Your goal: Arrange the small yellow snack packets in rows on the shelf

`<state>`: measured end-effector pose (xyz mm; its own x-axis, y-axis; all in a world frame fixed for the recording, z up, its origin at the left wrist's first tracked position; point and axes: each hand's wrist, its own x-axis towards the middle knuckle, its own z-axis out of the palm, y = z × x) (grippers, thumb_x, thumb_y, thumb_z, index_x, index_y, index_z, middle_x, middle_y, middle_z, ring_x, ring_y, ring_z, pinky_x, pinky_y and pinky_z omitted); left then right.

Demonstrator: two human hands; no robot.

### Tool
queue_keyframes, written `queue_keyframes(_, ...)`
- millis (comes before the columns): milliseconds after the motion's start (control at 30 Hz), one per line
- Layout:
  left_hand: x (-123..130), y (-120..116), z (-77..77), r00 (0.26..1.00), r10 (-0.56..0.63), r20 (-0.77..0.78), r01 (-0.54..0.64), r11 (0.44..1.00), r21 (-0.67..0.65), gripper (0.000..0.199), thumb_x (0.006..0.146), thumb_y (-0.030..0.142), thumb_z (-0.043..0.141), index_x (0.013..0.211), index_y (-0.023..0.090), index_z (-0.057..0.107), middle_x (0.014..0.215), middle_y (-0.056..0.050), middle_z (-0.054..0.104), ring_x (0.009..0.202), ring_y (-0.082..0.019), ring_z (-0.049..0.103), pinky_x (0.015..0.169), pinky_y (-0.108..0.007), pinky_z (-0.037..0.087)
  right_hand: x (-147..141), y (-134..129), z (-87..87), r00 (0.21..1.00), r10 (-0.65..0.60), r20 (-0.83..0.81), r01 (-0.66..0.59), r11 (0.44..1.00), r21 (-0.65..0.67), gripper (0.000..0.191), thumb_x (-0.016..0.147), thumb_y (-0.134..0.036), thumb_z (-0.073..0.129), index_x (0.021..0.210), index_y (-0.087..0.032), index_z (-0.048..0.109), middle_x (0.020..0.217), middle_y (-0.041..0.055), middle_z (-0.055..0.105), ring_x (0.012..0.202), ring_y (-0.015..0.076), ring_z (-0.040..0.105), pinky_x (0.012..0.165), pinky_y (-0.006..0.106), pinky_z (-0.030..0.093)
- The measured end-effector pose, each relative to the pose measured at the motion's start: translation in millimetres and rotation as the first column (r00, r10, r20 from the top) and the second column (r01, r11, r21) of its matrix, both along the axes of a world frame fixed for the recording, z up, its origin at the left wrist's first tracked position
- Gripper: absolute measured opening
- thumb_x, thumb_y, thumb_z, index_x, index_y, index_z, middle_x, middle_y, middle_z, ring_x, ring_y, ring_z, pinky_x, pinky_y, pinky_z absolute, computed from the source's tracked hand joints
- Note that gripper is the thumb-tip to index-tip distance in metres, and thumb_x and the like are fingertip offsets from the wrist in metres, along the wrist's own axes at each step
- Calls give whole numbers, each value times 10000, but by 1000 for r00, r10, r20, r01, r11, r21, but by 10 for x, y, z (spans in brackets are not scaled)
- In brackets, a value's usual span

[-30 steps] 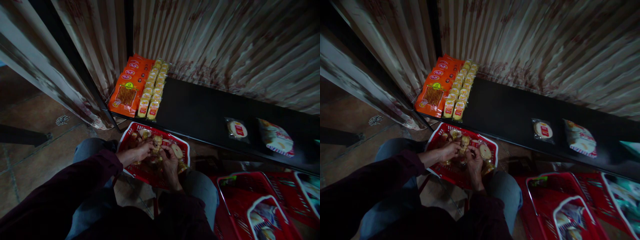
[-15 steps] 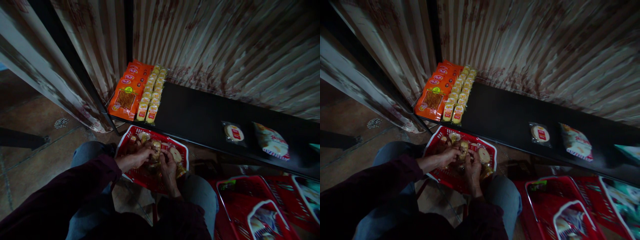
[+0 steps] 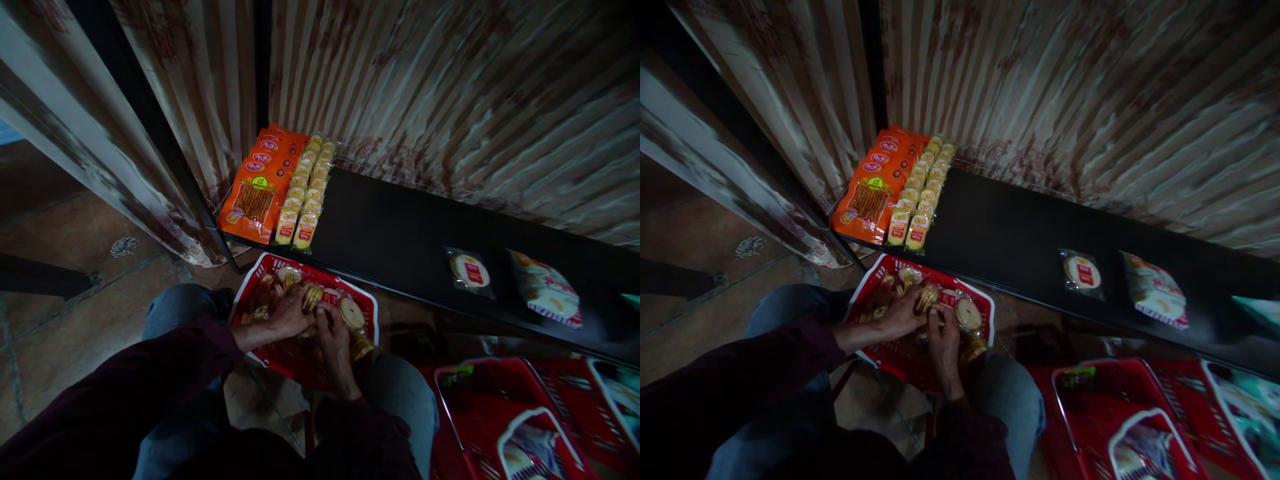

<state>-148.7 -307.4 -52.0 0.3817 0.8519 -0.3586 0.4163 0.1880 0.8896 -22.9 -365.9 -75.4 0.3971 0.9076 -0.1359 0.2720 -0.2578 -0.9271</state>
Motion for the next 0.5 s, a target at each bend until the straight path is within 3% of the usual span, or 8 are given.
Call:
queue_keyframes(133,2,-9,18,998,-52,-34,55,995,88,559,735,235,619,1260,152,446,1310,-156,514,1235,-274,466,1052,-397,355,-39,-10,85,994,-9,-110,5,999,-40,370,801,-512,562,975,-191,623,1004,77,669,916,224,605,838,359,471)
queue_keyframes(367,-6,-42,12,989,-81,-121,94,990,106,403,770,242,575,1153,165,479,1112,-125,584,1088,-276,557,966,-407,415,-40,22,82,986,-40,-163,29,997,-67,367,726,-526,643,903,-205,627,940,58,684,895,232,612,843,370,475)
queue_keyframes(500,-2,-90,-77,974,-148,-171,179,966,187,371,764,225,568,1118,156,476,1151,-139,554,1029,-264,574,919,-399,442,-28,47,80,981,-67,-180,49,994,-98,352,694,-521,665,840,-202,637,866,49,695,851,233,620,815,368,489)
